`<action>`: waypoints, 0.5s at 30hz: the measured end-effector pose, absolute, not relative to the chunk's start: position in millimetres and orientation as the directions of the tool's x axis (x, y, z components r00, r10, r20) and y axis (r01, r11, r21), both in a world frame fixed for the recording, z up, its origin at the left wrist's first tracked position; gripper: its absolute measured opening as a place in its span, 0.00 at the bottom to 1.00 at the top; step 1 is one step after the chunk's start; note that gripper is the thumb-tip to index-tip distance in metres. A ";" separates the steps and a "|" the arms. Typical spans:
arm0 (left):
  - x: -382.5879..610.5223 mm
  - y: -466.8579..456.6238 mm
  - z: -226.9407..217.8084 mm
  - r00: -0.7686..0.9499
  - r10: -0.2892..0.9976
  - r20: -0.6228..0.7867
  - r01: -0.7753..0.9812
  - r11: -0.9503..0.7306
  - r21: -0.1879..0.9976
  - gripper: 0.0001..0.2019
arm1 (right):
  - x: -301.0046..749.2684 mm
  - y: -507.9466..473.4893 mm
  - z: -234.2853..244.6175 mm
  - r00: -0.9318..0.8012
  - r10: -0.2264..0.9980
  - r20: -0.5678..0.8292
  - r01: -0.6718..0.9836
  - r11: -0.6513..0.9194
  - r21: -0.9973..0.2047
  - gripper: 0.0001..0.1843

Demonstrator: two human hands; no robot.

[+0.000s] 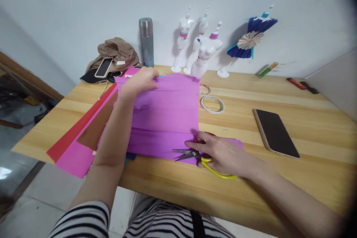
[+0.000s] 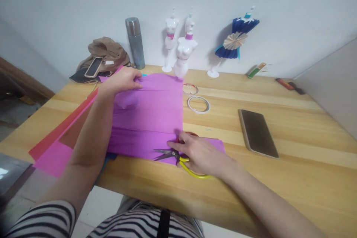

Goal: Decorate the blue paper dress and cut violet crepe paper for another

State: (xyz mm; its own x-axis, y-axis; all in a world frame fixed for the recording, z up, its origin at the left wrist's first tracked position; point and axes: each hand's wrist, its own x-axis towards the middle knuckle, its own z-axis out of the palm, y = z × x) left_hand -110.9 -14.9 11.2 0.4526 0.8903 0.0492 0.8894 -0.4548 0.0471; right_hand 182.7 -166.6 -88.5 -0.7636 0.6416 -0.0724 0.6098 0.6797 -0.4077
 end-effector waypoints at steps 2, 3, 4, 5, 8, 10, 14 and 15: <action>-110.2 -23.6 22.0 0.447 0.893 0.048 0.894 -0.448 0.023 0.14 | 182.9 -166.6 -88.9 -0.764 0.642 -0.064 0.607 0.682 -0.408 0.28; -109.7 -27.6 26.9 0.445 0.894 0.055 0.895 -0.447 0.012 0.16 | 182.9 -166.7 -88.9 -0.766 0.641 -0.058 0.604 0.686 -0.406 0.28; -109.3 -31.5 31.4 0.446 0.892 0.066 0.894 -0.448 0.003 0.17 | 182.8 -167.0 -88.8 -0.767 0.640 -0.050 0.602 0.690 -0.402 0.28; -109.0 -35.3 35.7 0.452 0.888 0.079 0.891 -0.454 -0.004 0.18 | 182.7 -167.2 -88.6 -0.768 0.639 -0.042 0.599 0.695 -0.396 0.28; -108.0 -47.7 47.2 0.478 0.870 0.121 0.877 -0.479 -0.019 0.15 | 181.8 -168.1 -87.1 -0.773 0.634 -0.009 0.590 0.714 -0.376 0.27; -106.7 -56.0 53.3 0.488 0.859 0.155 0.872 -0.489 -0.032 0.16 | 180.9 -168.6 -86.4 -0.775 0.632 -0.004 0.590 0.722 -0.362 0.26; -102.2 -66.7 59.0 0.484 0.844 0.230 0.873 -0.485 -0.056 0.19 | 181.4 -171.5 -88.3 -0.774 0.632 0.024 0.588 0.733 -0.343 0.27; -101.1 -67.7 59.3 0.480 0.844 0.239 0.875 -0.480 -0.058 0.19 | 182.7 -173.4 -89.0 -0.774 0.632 0.045 0.582 0.738 -0.342 0.27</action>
